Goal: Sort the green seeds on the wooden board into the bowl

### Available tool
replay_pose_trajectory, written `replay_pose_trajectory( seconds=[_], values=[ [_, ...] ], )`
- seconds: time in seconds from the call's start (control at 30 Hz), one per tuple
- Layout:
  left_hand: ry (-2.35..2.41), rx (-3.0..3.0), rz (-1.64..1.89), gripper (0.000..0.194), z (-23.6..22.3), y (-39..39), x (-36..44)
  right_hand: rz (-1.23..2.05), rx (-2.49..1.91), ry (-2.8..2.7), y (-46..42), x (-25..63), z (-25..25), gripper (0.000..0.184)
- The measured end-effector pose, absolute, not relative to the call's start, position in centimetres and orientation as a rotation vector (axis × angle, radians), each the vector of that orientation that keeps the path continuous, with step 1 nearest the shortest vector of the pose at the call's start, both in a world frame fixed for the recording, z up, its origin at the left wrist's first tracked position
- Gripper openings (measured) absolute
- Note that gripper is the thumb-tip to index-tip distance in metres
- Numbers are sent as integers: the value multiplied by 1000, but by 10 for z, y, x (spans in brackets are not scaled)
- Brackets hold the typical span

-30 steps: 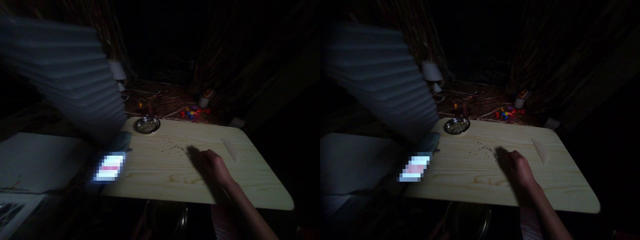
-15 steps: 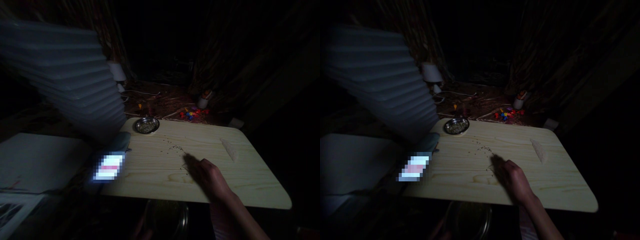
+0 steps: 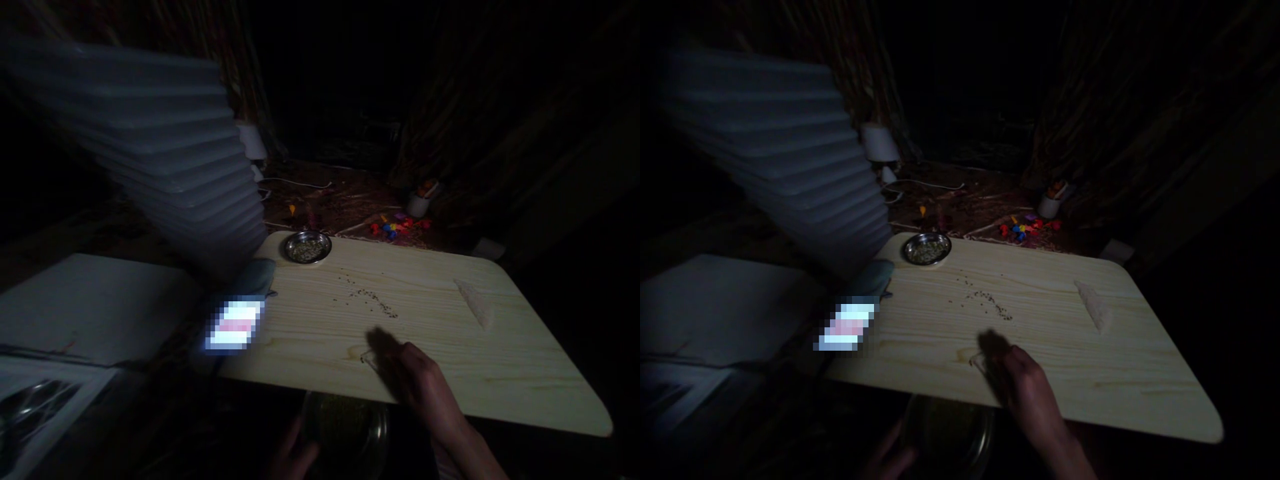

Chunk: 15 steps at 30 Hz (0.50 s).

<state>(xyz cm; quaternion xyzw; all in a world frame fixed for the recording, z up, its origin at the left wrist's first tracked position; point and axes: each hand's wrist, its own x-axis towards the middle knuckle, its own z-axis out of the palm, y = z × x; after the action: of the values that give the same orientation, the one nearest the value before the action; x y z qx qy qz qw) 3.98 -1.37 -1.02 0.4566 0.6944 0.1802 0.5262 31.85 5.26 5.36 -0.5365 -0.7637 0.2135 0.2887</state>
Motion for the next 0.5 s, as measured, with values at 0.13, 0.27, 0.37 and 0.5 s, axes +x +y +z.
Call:
replay_pose_trajectory(
  seconds=[0.13, 0.27, 0.37, 0.5],
  values=[
    [1714, 1093, 267, 53, 30, -4, 52, 637, -1438, -2021, 43, 319, 59, 21],
    [1685, 1056, 286, 49, 44, 1, 58, 613, -1445, -2003, 47, 318, 62, 19],
    [1669, 1049, 319, 51, 30, -4, 53, 609, -1438, -2010, 44, 316, 61, 17],
    [1635, 1034, 434, 53, 18, -10, 45, 699, -1414, -2025, 35, 318, 60, 16]
  ],
)
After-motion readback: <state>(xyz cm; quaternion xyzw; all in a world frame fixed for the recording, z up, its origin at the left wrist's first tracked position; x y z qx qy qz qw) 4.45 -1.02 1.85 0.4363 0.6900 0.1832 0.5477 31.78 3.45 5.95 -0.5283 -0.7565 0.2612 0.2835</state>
